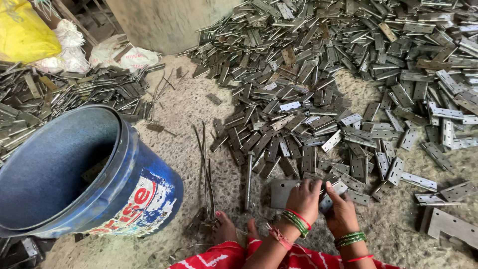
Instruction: The person sits on the floor and assembles metal hinges by inserting pins into hinge plates. They pick up a hinge plate, insert a pin, and place the assembled hinge into a blue bucket. The process is repeated continuously.
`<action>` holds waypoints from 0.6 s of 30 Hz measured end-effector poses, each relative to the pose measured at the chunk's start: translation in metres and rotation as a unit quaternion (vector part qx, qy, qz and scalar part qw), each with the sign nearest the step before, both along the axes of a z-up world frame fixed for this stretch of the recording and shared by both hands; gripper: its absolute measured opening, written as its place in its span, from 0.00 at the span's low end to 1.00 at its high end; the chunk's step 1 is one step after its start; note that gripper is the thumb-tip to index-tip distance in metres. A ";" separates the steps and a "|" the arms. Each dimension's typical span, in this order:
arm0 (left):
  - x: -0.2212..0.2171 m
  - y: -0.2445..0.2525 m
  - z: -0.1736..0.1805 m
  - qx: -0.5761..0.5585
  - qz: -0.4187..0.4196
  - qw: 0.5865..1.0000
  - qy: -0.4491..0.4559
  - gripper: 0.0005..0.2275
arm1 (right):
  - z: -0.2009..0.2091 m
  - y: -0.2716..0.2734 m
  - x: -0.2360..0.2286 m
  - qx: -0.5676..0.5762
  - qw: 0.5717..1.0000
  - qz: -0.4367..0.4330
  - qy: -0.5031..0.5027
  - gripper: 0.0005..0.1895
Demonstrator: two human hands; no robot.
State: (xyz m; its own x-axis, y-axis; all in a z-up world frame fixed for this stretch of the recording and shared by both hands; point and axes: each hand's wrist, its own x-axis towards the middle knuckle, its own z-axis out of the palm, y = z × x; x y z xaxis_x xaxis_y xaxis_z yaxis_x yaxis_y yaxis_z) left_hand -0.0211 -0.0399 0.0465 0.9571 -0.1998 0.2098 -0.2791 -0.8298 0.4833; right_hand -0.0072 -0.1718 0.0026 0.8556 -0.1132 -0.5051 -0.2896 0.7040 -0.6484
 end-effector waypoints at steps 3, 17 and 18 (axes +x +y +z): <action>-0.004 0.001 0.009 -0.034 -0.025 0.999 -0.002 0.21 | 0.000 -0.002 0.002 -0.010 0.999 0.017 -0.037 0.17; -0.003 0.024 0.012 -0.178 -0.051 0.983 -0.012 0.17 | 0.004 0.000 0.002 -0.060 0.993 0.050 -0.085 0.19; -0.004 0.023 0.013 -0.183 -0.050 0.982 -0.012 0.17 | 0.005 -0.001 0.001 -0.065 0.993 0.052 -0.086 0.19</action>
State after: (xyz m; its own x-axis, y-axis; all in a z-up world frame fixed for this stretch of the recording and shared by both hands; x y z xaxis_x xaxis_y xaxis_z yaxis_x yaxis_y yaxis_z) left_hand -0.0252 -0.0173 0.0599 0.9304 -0.1998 0.3073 -0.3655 -0.5687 0.7369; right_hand -0.0059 -0.1732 0.0073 0.9387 -0.0747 -0.3367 -0.2326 0.5838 -0.7779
